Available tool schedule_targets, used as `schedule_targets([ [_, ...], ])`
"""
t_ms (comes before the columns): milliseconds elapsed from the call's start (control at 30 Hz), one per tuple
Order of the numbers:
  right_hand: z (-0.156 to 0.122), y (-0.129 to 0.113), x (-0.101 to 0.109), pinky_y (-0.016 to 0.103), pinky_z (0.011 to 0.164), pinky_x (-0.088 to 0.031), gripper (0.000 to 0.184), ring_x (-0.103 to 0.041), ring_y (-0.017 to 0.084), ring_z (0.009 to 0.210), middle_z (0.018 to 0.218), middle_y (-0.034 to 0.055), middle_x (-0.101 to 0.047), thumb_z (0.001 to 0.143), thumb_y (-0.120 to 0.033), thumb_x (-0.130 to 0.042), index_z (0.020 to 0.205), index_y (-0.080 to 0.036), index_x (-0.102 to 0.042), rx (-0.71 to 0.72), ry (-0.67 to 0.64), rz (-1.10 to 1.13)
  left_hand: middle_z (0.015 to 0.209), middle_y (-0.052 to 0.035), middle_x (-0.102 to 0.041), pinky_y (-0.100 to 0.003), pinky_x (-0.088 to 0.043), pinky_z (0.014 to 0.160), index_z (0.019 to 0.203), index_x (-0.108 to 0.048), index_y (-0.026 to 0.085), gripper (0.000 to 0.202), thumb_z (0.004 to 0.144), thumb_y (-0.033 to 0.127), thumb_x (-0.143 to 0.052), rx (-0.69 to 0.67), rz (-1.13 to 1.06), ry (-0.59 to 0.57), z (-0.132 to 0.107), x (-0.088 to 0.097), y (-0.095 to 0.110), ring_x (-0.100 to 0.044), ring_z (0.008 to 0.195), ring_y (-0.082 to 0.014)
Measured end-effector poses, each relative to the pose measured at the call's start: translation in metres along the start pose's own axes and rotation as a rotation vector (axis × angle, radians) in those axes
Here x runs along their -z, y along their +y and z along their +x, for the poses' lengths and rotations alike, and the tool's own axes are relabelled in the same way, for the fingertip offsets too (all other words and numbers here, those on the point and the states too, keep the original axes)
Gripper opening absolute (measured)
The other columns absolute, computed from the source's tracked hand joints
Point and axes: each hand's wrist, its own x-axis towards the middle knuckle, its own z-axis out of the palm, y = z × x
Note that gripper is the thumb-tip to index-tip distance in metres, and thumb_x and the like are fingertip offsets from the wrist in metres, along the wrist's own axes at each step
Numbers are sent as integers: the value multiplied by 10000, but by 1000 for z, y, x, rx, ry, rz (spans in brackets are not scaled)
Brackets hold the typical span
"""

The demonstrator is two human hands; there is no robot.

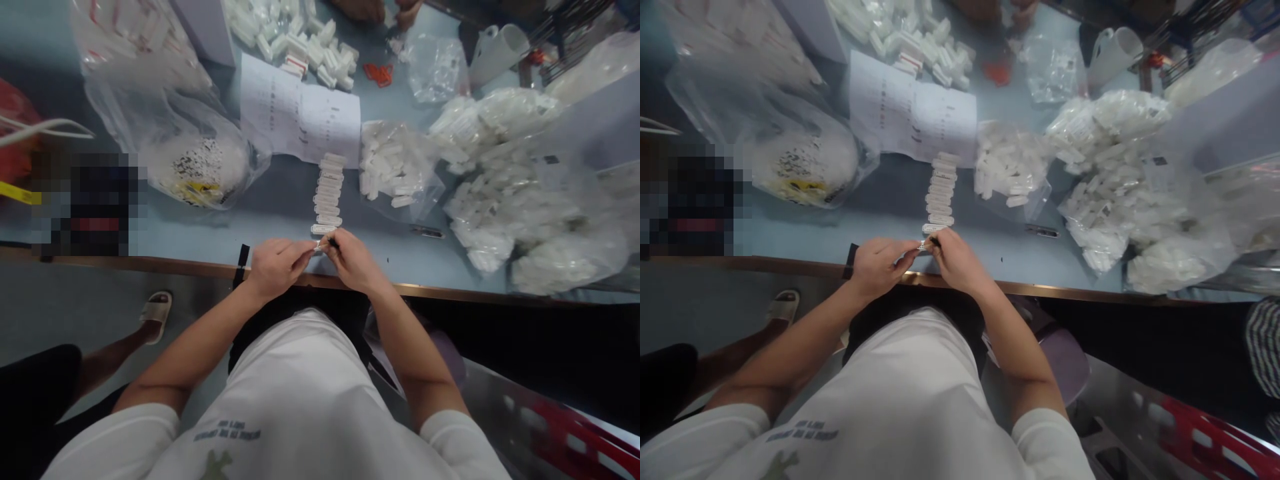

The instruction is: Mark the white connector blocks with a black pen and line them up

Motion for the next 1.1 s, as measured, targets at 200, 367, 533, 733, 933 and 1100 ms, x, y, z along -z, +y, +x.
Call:
schedule_targets([
  [200, 1, -6, 2, 269, 723, -388, 187, -499, 141, 744, 795, 4, -572, 966, -333, -472, 856, -199, -543, -99, -32, 176, 630, 26, -674, -251, -406, 603, 889, -713, 231, 131, 927, 289, -602, -94, -29, 123, 8, 2, 6, -578, 558, -107],
  [367, 0, -8, 1, 259, 710, -390, 245, -484, 127, 718, 758, -18, -561, 925, -419, -532, 827, -198, -565, -217, -33, 314, 583, 43, -637, -249, -396, 588, 891, -703, 249, 119, 929, 271, -592, -103, -34, 115, 8, 4, 6, -567, 537, -105],
  [533, -2, -10, -3, 254, 714, -396, 285, -476, 115, 717, 759, -22, -564, 870, -467, -607, 830, -185, -611, -316, -4, 497, 724, 8, -728, -251, -449, 659, 877, -681, 213, 125, 925, 265, -579, -93, -77, 59, 8, 5, 6, -645, 636, -123],
  [733, -6, -13, -4, 236, 608, -357, 301, -434, 102, 652, 696, -26, -545, 830, -481, -652, 808, -181, -666, -380, 9, 603, 695, -24, -720, -252, -477, 698, 873, -700, 199, 253, 948, 326, -495, 37, -101, -37, 4, 5, 11, -674, 672, -144],
  [933, -8, -12, -8, 238, 583, -348, 276, -433, 101, 625, 658, -30, -535, 794, -457, -678, 785, -183, -654, -409, 68, 672, 708, -24, -731, -256, -487, 713, 900, -702, 205, 292, 976, 366, -470, 75, -111, -113, 1, 7, 13, -685, 692, -143],
  [1100, -7, -12, -12, 243, 595, -348, 253, -415, 96, 618, 672, -39, -510, 816, -438, -647, 780, -190, -612, -405, 88, 623, 813, -32, -766, -259, -491, 734, 917, -698, 207, 254, 980, 339, -490, 56, -139, -97, 1, 6, 13, -705, 752, -142],
])
